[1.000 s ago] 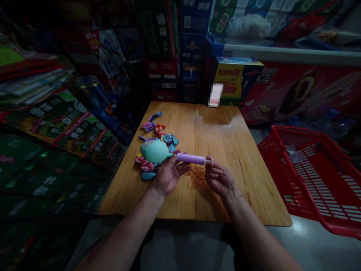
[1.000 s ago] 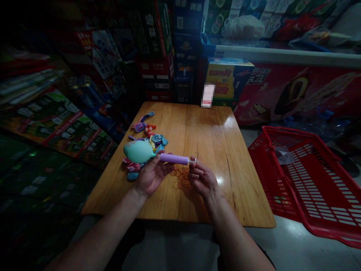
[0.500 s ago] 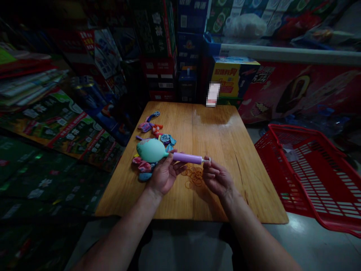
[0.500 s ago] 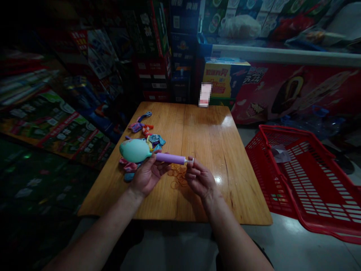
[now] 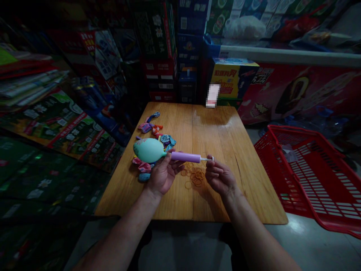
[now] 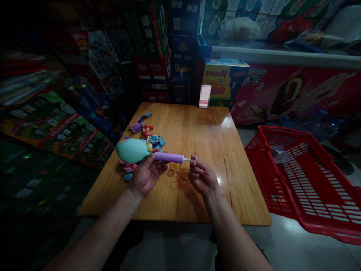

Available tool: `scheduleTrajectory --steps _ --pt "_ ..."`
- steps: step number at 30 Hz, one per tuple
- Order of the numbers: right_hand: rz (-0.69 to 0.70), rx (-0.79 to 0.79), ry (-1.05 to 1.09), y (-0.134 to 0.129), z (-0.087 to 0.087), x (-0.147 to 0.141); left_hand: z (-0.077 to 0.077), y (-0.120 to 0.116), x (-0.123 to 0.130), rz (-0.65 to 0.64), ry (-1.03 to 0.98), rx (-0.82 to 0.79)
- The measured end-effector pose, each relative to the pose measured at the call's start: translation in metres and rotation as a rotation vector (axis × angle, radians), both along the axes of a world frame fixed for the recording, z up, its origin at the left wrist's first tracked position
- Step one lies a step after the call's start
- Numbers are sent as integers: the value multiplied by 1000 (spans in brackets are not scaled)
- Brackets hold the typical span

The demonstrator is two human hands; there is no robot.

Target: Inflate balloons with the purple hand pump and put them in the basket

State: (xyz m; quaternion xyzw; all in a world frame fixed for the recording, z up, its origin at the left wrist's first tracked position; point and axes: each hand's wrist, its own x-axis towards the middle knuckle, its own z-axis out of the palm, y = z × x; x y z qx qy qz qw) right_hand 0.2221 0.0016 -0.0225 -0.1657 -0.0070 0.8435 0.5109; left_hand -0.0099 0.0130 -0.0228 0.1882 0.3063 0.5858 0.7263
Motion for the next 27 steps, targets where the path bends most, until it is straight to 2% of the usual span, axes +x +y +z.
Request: scheduleTrajectory --steps 4,9,12,16,19,23,27 --pt "-84 12 50 2 0 16 3 4 -10 73 12 17" --pt "38 -44 40 -4 -8 -10 1 -9 8 -53 -9 -27" --pt "37 -63 18 -4 -5 -14 0 -7 7 -62 -8 -40" --pt "-41 -28 15 -1 4 3 1 4 -11 10 3 10" --pt "-83 -12 30 -1 4 6 1 4 -13 53 10 17" --pt "5 -82 1 -4 -4 -14 -1 -7 5 -65 -15 -15" --pt "37 -85 -7 -4 -4 -14 -2 -4 4 -48 -26 -22"
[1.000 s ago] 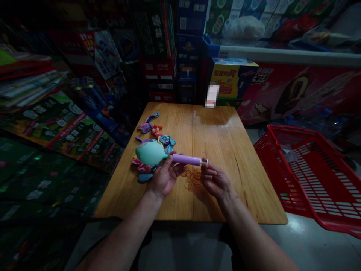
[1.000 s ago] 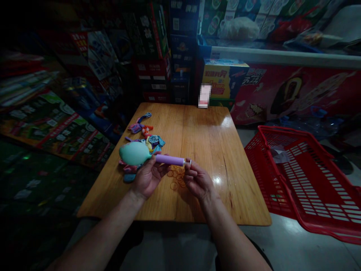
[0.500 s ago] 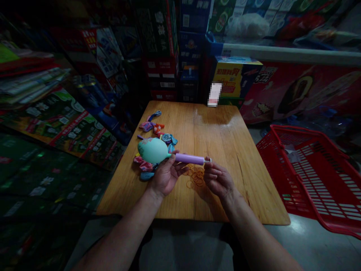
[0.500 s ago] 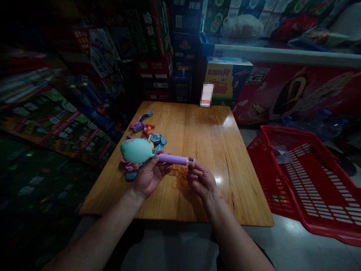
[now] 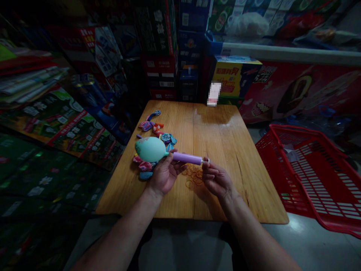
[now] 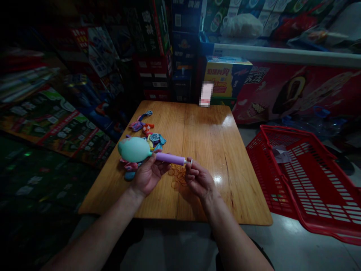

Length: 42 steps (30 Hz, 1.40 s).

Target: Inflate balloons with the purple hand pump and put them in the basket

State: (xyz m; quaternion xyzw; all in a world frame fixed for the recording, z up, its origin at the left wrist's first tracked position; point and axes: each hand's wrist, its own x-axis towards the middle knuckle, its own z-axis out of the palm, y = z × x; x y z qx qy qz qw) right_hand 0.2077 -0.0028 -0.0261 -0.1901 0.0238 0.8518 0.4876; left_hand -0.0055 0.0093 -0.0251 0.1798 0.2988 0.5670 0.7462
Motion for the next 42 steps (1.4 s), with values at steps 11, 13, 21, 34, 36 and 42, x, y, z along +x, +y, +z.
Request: scheduleTrajectory --steps 11,13,21,34,36,42 --pt "8 23 47 -2 -6 2 -3 -5 4 5 19 -5" --pt "15 31 56 -1 -4 5 -2 -2 3 13 23 -1" --pt "-50 95 82 1 -4 16 1 5 -14 106 39 28" --pt "-72 84 87 3 0 18 1 9 -16 139 43 23" --pt "-55 46 69 0 -6 6 -2 2 -8 84 41 3" --pt "-10 16 89 0 -9 -4 -1 0 0 34 47 -18"
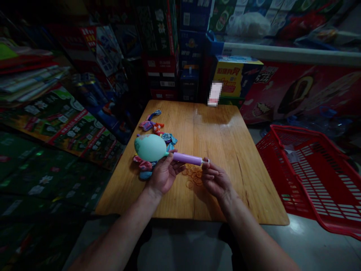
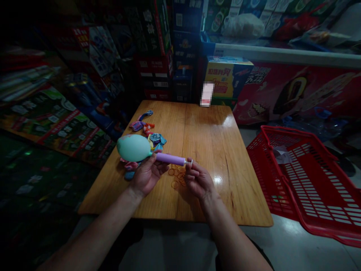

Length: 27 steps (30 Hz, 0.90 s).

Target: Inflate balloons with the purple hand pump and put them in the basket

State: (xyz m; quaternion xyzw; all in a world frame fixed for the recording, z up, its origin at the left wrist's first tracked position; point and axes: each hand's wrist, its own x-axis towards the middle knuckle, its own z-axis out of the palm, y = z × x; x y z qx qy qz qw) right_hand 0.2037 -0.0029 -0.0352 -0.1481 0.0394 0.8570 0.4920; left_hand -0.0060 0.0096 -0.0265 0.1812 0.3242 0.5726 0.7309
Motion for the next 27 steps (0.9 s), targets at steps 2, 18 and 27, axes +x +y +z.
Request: scheduleTrajectory --steps 2,18,27 --pt "-37 28 17 4 4 12 2 7 -8 35 -10 -2" --pt "-85 88 -81 4 14 24 8 11 -16 95 -1 28" --pt "-32 -1 -59 -4 0 -8 -2 -8 12 17 -17 -13"
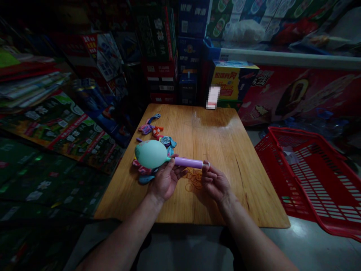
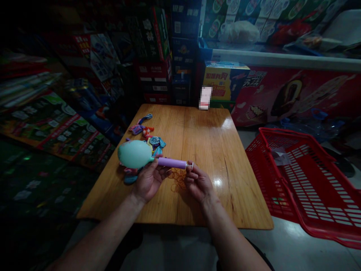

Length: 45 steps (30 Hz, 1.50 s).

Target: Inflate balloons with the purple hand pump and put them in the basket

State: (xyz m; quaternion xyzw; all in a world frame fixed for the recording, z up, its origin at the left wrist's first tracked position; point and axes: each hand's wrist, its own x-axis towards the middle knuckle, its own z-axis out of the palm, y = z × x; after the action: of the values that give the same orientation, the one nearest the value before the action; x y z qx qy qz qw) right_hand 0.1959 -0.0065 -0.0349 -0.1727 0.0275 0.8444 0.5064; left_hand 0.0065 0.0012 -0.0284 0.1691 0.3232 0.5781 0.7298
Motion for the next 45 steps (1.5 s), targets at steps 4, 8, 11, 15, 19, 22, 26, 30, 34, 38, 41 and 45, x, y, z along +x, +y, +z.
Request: scheduleTrajectory --steps 4,8,11,15,19,22,26,30,34,38,41,45 --pt "20 46 -16 4 2 17 6 7 -10 -16 12 23" --pt "-54 87 8 6 8 35 7 18 -30 78 10 57" --pt "-50 49 -2 4 7 25 2 13 -25 63 11 58" --pt "5 -1 -50 3 3 7 -4 3 -5 -19 -11 11" --pt "-22 26 -18 7 8 22 1 12 -11 -3 10 27" --pt "-83 36 -1 9 11 35 5 20 -23 84 40 44" --pt "-69 9 -31 7 5 22 2 12 -16 52 41 26" --pt "21 -16 -78 5 4 9 -1 6 -7 9 28 -28" --pt "-43 18 -32 9 13 25 3 19 -21 75 26 -4" --pt "-78 17 -37 9 10 24 1 18 -23 112 43 11" --pt "-24 -17 -97 5 4 9 -3 8 -9 43 34 -46" --pt "9 -6 -95 5 8 14 0 11 -7 29 41 -46"
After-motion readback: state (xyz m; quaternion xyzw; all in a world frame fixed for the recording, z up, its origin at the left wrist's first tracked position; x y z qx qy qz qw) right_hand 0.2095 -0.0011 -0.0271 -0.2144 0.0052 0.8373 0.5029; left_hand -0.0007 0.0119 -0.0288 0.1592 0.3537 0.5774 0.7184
